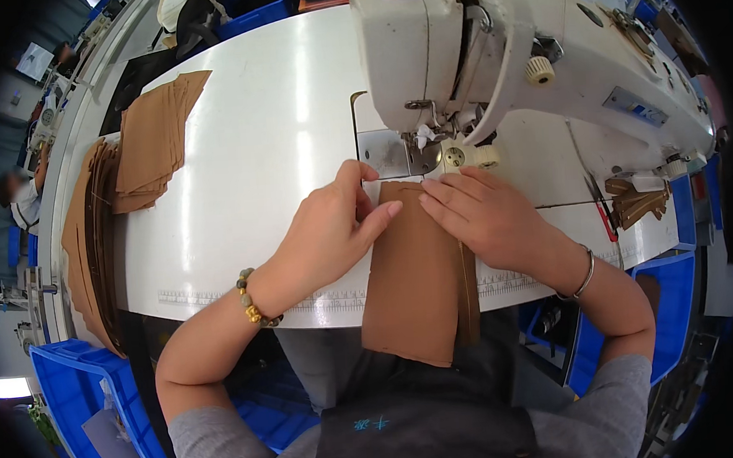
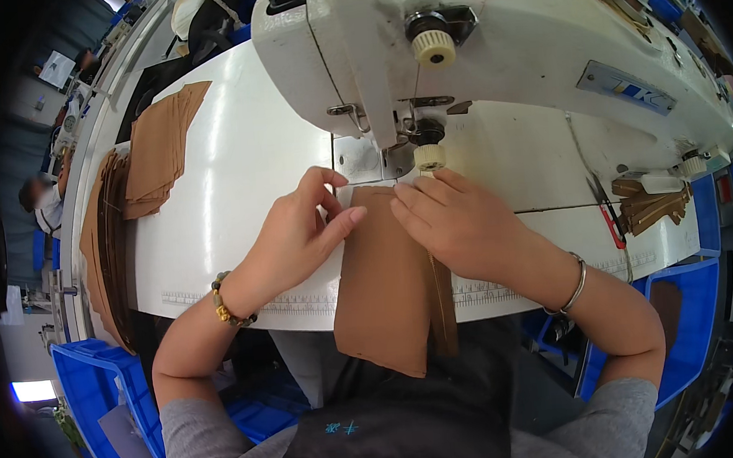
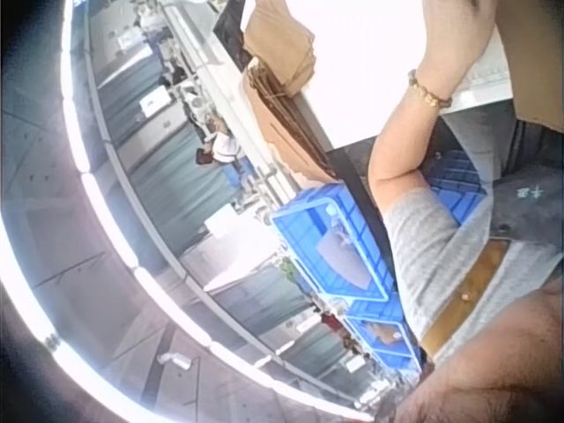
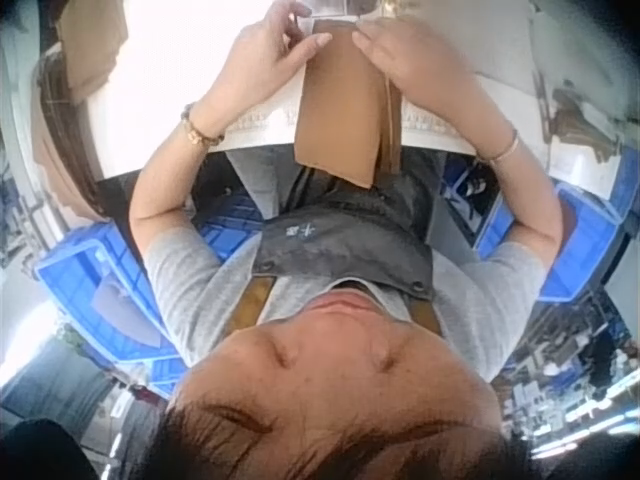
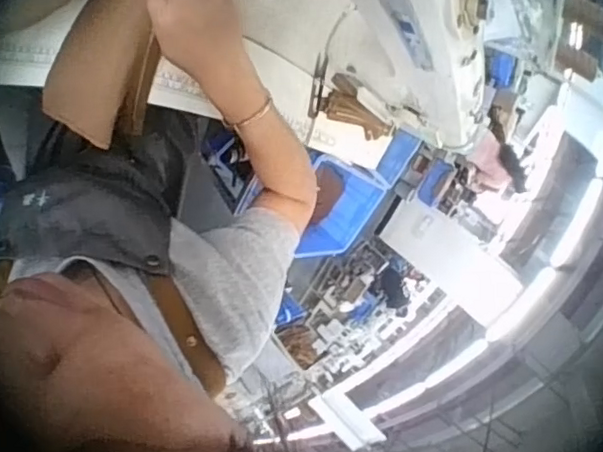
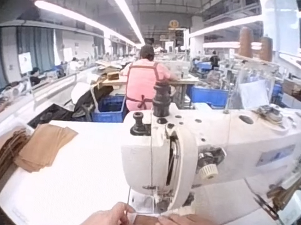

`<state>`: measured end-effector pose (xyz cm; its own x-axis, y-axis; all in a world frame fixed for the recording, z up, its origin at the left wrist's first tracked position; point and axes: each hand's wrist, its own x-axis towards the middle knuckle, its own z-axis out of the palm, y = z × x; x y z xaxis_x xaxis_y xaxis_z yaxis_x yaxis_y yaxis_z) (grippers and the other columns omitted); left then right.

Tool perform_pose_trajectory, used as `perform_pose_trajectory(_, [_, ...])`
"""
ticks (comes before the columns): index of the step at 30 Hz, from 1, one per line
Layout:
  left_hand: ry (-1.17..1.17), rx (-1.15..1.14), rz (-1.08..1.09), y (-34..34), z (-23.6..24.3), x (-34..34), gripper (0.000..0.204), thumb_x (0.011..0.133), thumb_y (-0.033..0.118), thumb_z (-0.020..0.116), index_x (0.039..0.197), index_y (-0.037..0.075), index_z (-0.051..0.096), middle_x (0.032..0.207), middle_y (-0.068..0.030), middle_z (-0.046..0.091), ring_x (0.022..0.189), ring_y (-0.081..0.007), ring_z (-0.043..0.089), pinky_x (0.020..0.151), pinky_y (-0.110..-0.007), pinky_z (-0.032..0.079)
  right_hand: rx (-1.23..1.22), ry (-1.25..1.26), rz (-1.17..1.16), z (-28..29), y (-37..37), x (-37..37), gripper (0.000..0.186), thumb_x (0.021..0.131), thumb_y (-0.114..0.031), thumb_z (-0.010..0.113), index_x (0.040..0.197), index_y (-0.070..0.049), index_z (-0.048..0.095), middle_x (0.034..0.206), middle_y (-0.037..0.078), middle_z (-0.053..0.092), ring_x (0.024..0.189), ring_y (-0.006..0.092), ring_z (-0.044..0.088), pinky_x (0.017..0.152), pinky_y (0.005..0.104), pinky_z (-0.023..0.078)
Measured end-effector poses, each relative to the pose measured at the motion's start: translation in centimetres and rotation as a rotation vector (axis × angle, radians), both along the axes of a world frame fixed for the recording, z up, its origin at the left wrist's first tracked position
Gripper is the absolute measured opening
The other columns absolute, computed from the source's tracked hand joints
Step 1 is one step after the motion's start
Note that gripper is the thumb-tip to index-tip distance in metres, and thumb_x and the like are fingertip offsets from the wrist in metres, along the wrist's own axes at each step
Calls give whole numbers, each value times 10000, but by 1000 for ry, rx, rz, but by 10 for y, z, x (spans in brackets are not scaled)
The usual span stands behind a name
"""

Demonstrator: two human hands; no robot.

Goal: Sewing a zipper and additional leather components onto a main leather piece using an industrial sewing machine.

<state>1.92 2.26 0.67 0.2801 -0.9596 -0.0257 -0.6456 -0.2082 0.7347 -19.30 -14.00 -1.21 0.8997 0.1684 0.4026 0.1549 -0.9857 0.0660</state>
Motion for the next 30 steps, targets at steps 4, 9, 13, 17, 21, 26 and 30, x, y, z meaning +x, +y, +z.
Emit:
perform_pose_trajectory(4, [-280,-265,-38,-40,-10,14,378,915,247,793,1165,13,633,798,-103,706,710,-310,707,688,-401,554,10,35,31,-8,-11,11,418,859,-126,640,1255,2,677,1315,141,680,1196,288,649,1010,415,518])
perform_pose_trajectory(9, [-56,-7,-45,-79,-13,30,218,892,219,795,973,27,735,868,-129,714,800,-316,711,721,-401,557,98,84,9,-11,-21,7,391,917,-118,601,1293,-48,684,1399,75,668,1267,248,640,996,397,512])
perform_pose_trajectory(13, [-118,132,-228,-74,1,38,176,900,206,768,866,34,755,943,-142,721,899,-323,710,761,-408,564,112,73,36,-9,-31,8,376,909,-107,609,1271,-62,700,1393,73,679,1259,245,645,1006,389,510])
perform_pose_trajectory(17, [-470,221,-98,-45,21,48,143,910,194,758,965,62,757,960,-119,720,910,-327,714,782,-416,568,116,51,51,-5,-39,7,358,885,-94,635,1232,-78,722,1346,62,710,1231,255,658,1022,388,505])
perform_pose_trajectory(21, [-457,-94,12,-46,8,37,162,905,160,764,1034,67,743,961,-120,716,913,-323,716,784,-417,569,108,80,11,-3,-32,6,365,875,-80,637,1230,-64,718,1344,78,709,1248,270,659,1042,395,491])
perform_pose_trajectory(26, [-13,-100,-56,-81,-16,27,194,908,145,737,1061,26,720,991,-138,707,899,-345,723,795,-438,578,86,73,-17,-5,-21,7,371,894,-82,614,1250,-55,715,1360,65,698,1325,279,631,1064,428,503])
perform_pose_trajectory(30, [-169,-20,-44,-82,-7,26,205,916,168,711,1055,17,720,1005,-144,709,892,-360,715,801,-445,579,74,51,2,-5,-25,7,374,893,-95,605,1247,-26,702,1353,97,699,1291,280,650,1048,401,483])
